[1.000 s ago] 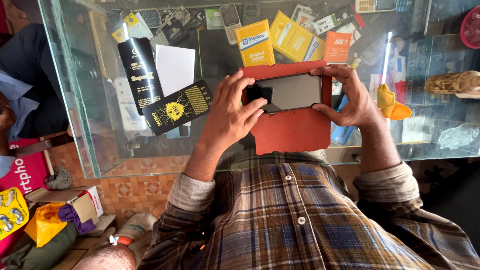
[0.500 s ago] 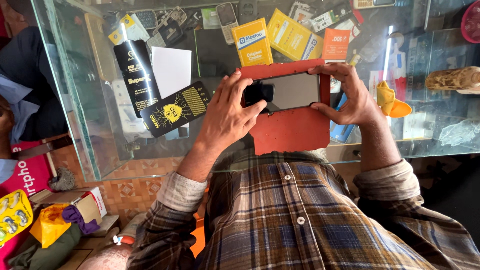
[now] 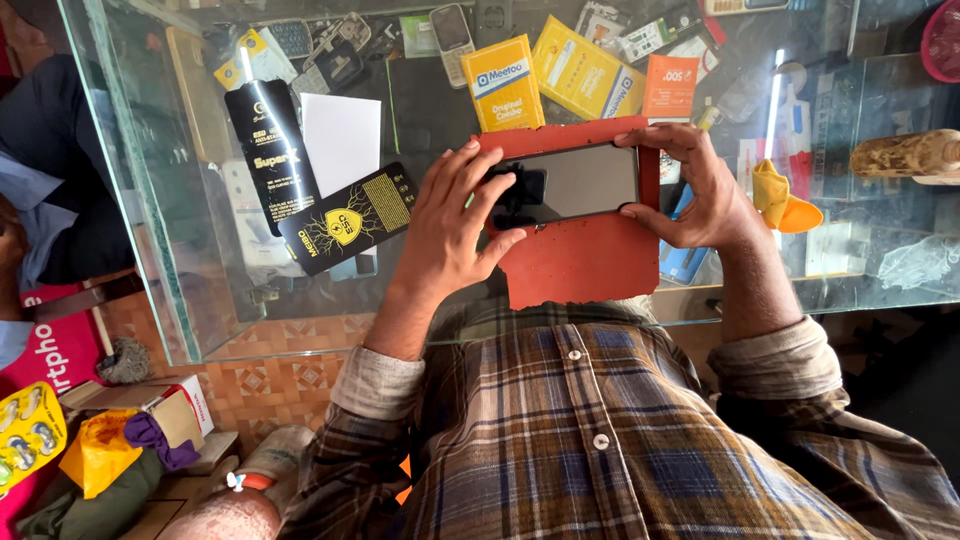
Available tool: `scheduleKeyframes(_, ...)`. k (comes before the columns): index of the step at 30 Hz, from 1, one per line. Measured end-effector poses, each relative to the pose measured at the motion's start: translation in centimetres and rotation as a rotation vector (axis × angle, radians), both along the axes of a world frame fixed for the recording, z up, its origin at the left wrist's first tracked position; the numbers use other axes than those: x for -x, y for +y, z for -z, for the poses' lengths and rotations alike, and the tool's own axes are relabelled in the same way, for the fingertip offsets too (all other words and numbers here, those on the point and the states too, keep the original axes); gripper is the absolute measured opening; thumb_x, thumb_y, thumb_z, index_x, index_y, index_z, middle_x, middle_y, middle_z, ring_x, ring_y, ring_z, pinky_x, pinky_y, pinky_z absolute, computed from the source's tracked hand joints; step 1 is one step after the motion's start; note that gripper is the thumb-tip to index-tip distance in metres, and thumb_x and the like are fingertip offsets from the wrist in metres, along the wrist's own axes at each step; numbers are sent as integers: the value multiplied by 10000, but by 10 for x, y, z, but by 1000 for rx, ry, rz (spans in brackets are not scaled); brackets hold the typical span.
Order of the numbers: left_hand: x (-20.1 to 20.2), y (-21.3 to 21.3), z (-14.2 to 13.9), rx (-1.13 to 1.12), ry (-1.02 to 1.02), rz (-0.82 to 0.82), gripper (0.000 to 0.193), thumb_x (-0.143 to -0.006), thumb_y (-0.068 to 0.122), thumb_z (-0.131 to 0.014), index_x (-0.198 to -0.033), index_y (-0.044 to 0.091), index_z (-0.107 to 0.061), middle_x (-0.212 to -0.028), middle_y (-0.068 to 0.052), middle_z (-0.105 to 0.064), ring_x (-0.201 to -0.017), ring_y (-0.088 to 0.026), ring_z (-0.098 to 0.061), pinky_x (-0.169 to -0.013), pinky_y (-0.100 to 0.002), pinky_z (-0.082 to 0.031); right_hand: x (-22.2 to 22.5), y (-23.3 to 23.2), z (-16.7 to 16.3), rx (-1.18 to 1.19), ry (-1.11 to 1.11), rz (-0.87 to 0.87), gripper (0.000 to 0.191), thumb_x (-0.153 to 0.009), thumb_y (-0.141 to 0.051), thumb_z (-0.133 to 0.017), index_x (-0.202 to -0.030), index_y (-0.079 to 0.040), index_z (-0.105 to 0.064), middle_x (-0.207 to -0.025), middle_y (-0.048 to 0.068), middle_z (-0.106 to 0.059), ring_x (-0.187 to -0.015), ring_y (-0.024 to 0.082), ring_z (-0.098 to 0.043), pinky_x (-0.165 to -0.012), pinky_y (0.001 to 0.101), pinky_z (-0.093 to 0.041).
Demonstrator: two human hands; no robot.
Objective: The person applies a screen protector to a smartphone on a glass counter, pressing it down and smoothing it. They then pick up a small feature phone, press its buttons, and later use a screwdriver to open and work on the back of a phone, manipulating its internal components.
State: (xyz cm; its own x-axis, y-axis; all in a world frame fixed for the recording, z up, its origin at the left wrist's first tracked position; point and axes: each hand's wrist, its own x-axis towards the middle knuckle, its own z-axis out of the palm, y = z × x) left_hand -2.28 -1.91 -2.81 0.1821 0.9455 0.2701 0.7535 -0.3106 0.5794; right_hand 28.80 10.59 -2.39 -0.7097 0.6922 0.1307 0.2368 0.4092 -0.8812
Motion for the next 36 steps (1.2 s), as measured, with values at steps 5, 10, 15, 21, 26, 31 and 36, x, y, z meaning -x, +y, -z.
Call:
scheduleKeyframes(5,-3,2,0,2,74,-1,531,-973,471,-747,-1340,120,-592,-1551,-91,-483,-1464,-357,-412,-1245,-576,-321,0,0,-3,-60,-51,5,805,-795,-61,-887,-1427,15,-394,-1406,166,-627,-1347,258,-595,-1165,387,-456)
scheduleKeyframes(10,-2,1,3,7,71,1,530,-965,465,-748,-1343,123,-603,-1548,-84,-485,-1467,-357,-412,-1236,-582,-324,0,-1,-3,-48,-36,-3,821,-802,-60,-885,-1455,16,-392,-1423,172,-608,-1376,267,-576,-1171,391,-477)
scheduleKeyframes(15,-3,2,4,1,65,0,524,-967,458,-756,-1345,127,-606,-1557,-80,-482,-1473,-350,-405,-1236,-583,-325,-2,1,-2,14,-1,-16,816,-827,-65,-871,-1471,20,-376,-1464,174,-583,-1428,262,-555,-1215,397,-466)
scheduleKeyframes(21,-4,1,5,15,79,-7,529,-957,458,-768,-1343,133,-610,-1557,-76,-485,-1480,-347,-403,-1238,-579,-324,-10,2,-4,131,172,48,702,-893,12,-760,-1481,36,-377,-1546,182,-543,-1487,255,-522,-1290,404,-413)
scheduleKeyframes(26,-3,2,2,22,75,-10,533,-960,466,-762,-1350,137,-607,-1561,-85,-480,-1484,-355,-400,-1246,-572,-320,-15,-9,-9,-114,-71,361,282,-1011,79,-666,-1285,35,-615,-1254,144,-697,-1061,187,-700,-973,307,-558)
scheduleKeyframes(31,-4,3,-2,29,71,-5,576,-947,489,-757,-1373,134,-599,-1576,-141,-446,-1473,-378,-392,-1238,-576,-308,-12,-31,-20,-160,-225,405,105,-996,81,-665,-1063,6,-697,-1008,111,-720,-830,195,-704,-757,313,-553)
scheduleKeyframes(36,-9,4,-2,20,53,-32,589,-938,496,-771,-1384,151,-601,-1556,-144,-463,-1474,-371,-405,-1245,-578,-303,1,-54,-28,-323,-272,269,167,-909,92,-670,-1044,-3,-695,-996,109,-704,-917,289,-678,-825,397,-552)
